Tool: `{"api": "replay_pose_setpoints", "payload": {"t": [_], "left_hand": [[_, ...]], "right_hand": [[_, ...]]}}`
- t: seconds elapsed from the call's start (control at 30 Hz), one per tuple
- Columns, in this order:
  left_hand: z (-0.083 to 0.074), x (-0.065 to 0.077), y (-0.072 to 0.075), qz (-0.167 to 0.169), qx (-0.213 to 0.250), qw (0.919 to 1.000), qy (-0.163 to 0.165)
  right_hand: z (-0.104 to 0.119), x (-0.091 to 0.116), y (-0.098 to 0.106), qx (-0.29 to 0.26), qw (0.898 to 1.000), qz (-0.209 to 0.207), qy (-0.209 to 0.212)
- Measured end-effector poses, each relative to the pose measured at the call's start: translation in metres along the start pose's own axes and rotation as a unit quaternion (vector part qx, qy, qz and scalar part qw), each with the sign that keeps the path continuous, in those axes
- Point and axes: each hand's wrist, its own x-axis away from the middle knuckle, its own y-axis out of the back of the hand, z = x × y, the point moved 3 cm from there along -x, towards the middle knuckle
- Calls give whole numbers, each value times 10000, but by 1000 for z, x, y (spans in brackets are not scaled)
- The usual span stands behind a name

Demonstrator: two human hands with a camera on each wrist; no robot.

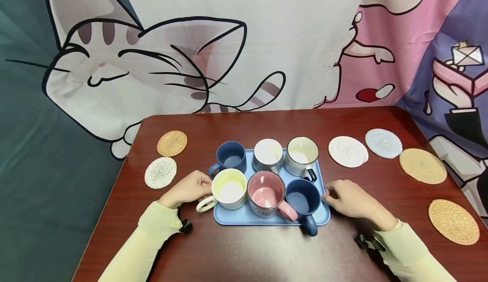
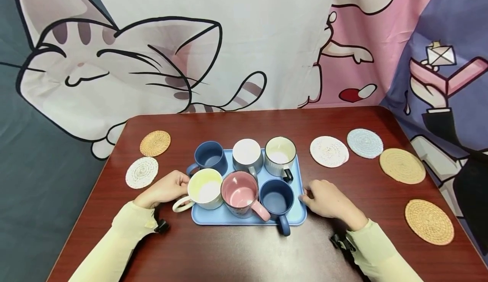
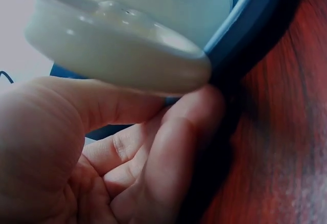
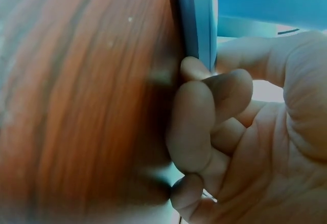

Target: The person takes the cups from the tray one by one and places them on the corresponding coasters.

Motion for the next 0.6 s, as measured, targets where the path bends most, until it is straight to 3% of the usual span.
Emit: {"api": "replay_pose_setpoints", "payload": {"t": [0.37, 0.6], "left_hand": [[-1, -3, -1, 11, 383, 9992, 98], [2, -2, -2, -18, 524, 9983, 243]], "right_hand": [[-1, 1, 1, -89, 9999, -78, -67], [-4, 2, 4, -321, 9989, -72, -334]]}}
